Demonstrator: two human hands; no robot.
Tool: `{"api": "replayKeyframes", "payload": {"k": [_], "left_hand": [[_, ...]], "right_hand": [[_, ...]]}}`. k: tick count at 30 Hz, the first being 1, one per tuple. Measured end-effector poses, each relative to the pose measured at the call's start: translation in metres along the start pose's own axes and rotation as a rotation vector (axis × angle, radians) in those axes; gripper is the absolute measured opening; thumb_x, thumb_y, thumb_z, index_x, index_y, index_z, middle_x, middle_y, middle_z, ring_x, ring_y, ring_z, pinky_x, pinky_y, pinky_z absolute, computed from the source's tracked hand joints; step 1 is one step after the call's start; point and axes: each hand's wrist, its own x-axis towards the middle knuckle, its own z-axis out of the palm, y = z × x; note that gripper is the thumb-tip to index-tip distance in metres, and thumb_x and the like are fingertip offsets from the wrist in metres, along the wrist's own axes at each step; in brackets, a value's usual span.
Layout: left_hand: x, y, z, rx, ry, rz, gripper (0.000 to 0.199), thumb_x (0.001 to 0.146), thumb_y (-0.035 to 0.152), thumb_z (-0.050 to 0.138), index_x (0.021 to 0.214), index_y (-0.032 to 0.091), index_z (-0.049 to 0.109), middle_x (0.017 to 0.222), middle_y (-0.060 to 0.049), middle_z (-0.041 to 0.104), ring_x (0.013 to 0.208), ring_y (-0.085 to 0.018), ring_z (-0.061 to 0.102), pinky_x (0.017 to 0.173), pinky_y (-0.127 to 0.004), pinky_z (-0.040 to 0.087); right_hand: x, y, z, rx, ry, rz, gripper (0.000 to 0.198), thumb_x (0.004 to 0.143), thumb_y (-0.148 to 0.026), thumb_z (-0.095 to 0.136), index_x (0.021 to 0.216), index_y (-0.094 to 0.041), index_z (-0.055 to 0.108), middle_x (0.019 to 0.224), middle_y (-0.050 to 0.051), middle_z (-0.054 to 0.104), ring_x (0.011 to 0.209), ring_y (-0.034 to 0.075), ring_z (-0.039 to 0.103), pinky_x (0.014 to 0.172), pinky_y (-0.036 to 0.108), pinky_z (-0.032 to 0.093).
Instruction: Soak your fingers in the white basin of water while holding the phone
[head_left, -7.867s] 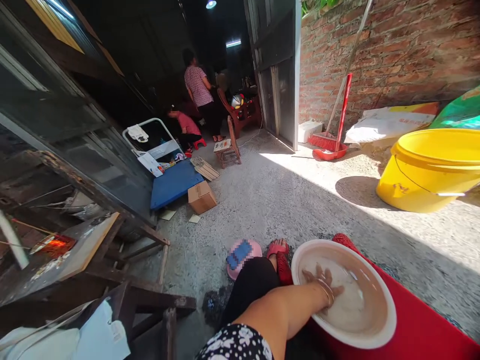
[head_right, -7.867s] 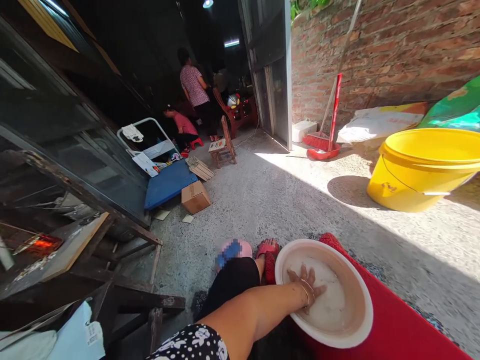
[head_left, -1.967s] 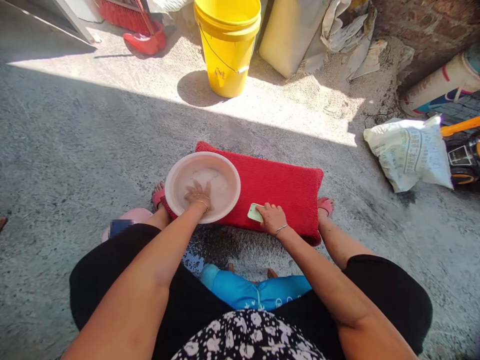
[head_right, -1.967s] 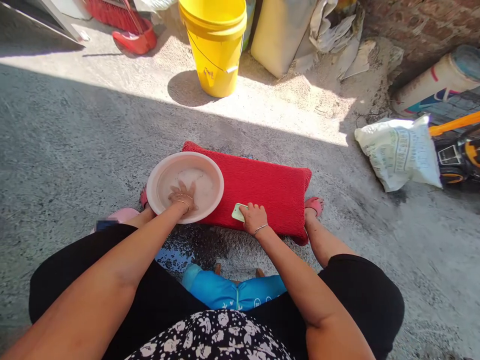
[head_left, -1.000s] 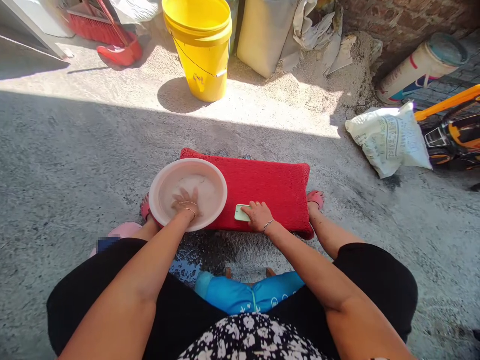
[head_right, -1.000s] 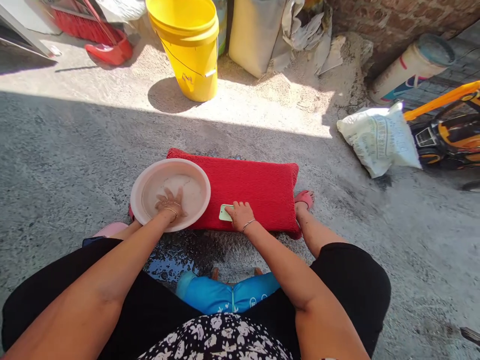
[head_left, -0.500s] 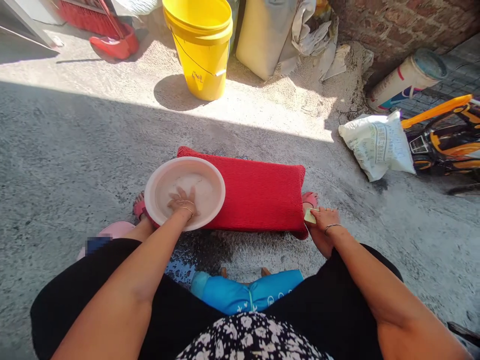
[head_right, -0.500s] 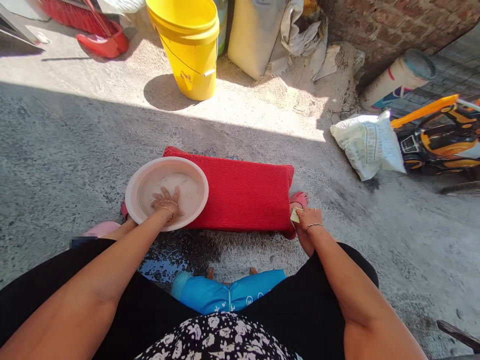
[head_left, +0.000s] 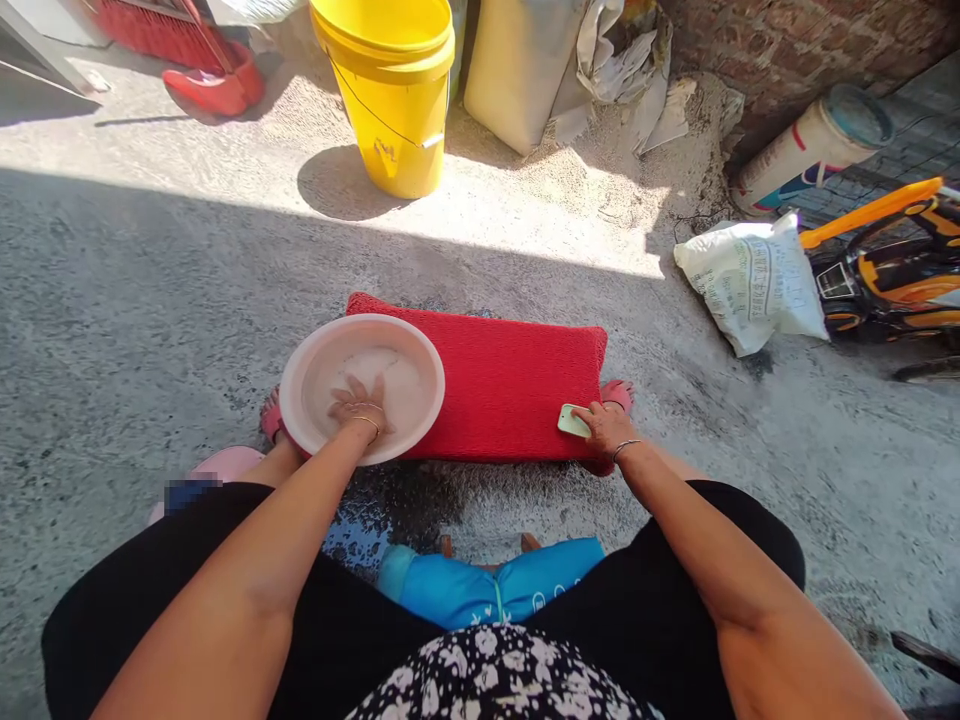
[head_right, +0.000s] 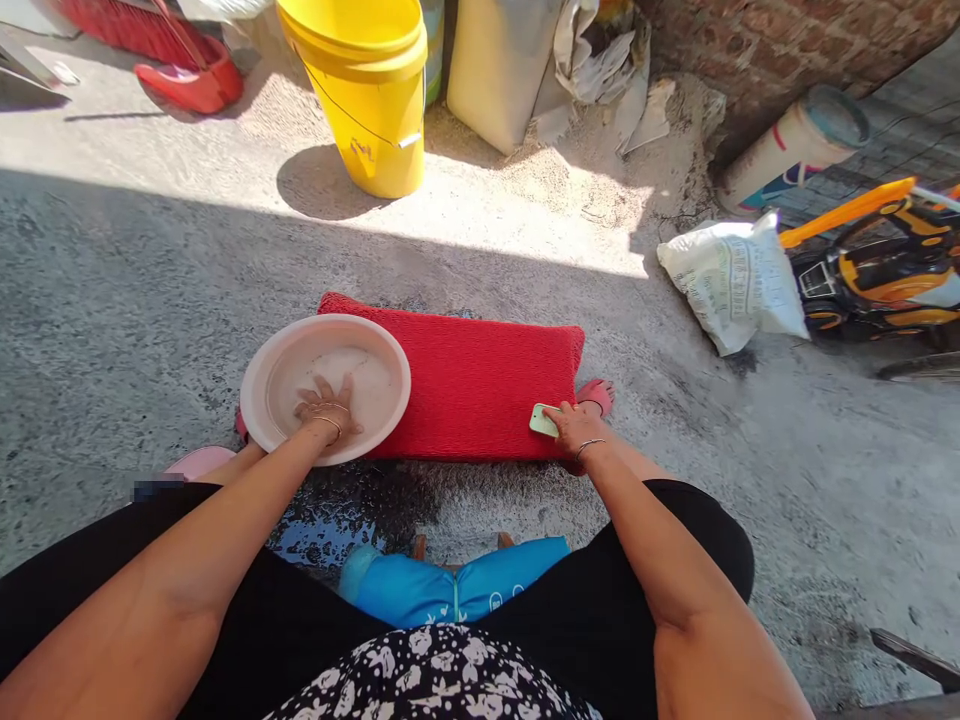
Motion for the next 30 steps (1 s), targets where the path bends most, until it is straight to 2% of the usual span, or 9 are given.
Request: {"api": "replayKeyframes", "payload": {"k": [4,7,10,16,20,22,24,27,30], "left_hand": [[0.001,0.001,0.001,0.016,0.000,-0.001,0.120,0.062,0.051,0.078,0.155,0.031,0.004,0.163,-0.021,0.001,0.142,-0.053,0.017,0.100,-0.064,0.040],[0.001,0.001,0.001,0.030,0.001,0.006,0.118,0.064,0.051,0.076,0.155,0.031,0.002,0.163,-0.021,0.001,0.142,-0.052,0.019,0.098,-0.062,0.042],[0.001,0.001,0.001,0.038,0.003,0.004,0.117,0.065,0.051,0.075,0.155,0.032,0.003,0.163,-0.021,0.002,0.142,-0.053,0.019,0.097,-0.062,0.043],[-0.001,0.000,0.001,0.029,-0.009,0.014,0.116,0.065,0.050,0.076,0.154,0.033,0.005,0.163,-0.022,0.001,0.142,-0.053,0.018,0.097,-0.061,0.042],[-0.001,0.000,0.000,0.024,-0.030,0.010,0.116,0.065,0.048,0.077,0.154,0.034,0.004,0.163,-0.020,0.000,0.142,-0.052,0.017,0.099,-0.061,0.041],[-0.001,0.001,-0.001,0.025,-0.031,0.004,0.117,0.065,0.048,0.077,0.154,0.034,0.004,0.163,-0.020,0.001,0.142,-0.052,0.018,0.099,-0.062,0.041],[0.000,0.001,-0.001,0.027,-0.030,0.002,0.117,0.064,0.048,0.077,0.154,0.034,0.003,0.163,-0.020,0.002,0.142,-0.052,0.018,0.098,-0.062,0.042],[0.001,0.001,0.000,0.031,-0.028,-0.001,0.118,0.064,0.050,0.078,0.154,0.035,0.003,0.163,-0.020,0.000,0.143,-0.052,0.016,0.098,-0.062,0.043],[0.004,0.002,0.003,0.027,-0.020,-0.009,0.119,0.062,0.050,0.078,0.154,0.035,0.003,0.164,-0.019,0.000,0.142,-0.053,0.017,0.098,-0.062,0.042]], "right_hand": [[-0.013,0.052,0.014,-0.047,-0.065,0.187,0.040,0.089,-0.032,0.051,0.127,-0.029,0.061,0.126,0.015,0.055,0.108,0.029,0.053,0.088,0.043,0.033],[-0.010,0.044,-0.003,-0.101,-0.010,0.192,0.034,0.090,-0.032,0.050,0.120,-0.027,0.065,0.121,0.016,0.056,0.107,0.030,0.053,0.088,0.044,0.033],[0.009,-0.005,-0.036,-0.086,0.087,0.058,0.041,0.088,-0.029,0.050,0.129,-0.029,0.058,0.121,0.014,0.056,0.106,0.028,0.053,0.087,0.041,0.033],[0.062,-0.137,-0.104,-0.014,0.224,-0.256,0.044,0.088,-0.033,0.050,0.132,-0.032,0.053,0.123,0.011,0.055,0.108,0.026,0.052,0.086,0.037,0.034],[0.082,-0.179,-0.119,-0.008,0.272,-0.351,0.042,0.091,-0.031,0.047,0.132,-0.033,0.054,0.123,0.012,0.054,0.108,0.025,0.052,0.087,0.038,0.034],[0.085,-0.173,-0.114,-0.008,0.262,-0.342,0.043,0.090,-0.031,0.048,0.132,-0.033,0.053,0.123,0.011,0.054,0.109,0.025,0.052,0.088,0.038,0.034],[0.083,-0.147,-0.102,-0.012,0.239,-0.290,0.046,0.089,-0.032,0.052,0.135,-0.034,0.051,0.123,0.011,0.054,0.109,0.026,0.052,0.087,0.037,0.035],[0.071,-0.079,-0.075,-0.024,0.188,-0.147,0.052,0.087,-0.031,0.055,0.138,-0.033,0.048,0.124,0.012,0.055,0.110,0.027,0.052,0.086,0.038,0.035],[0.050,0.001,-0.048,-0.027,0.080,0.070,0.045,0.091,-0.027,0.049,0.135,-0.032,0.053,0.121,0.013,0.056,0.107,0.028,0.054,0.085,0.040,0.035]]}}
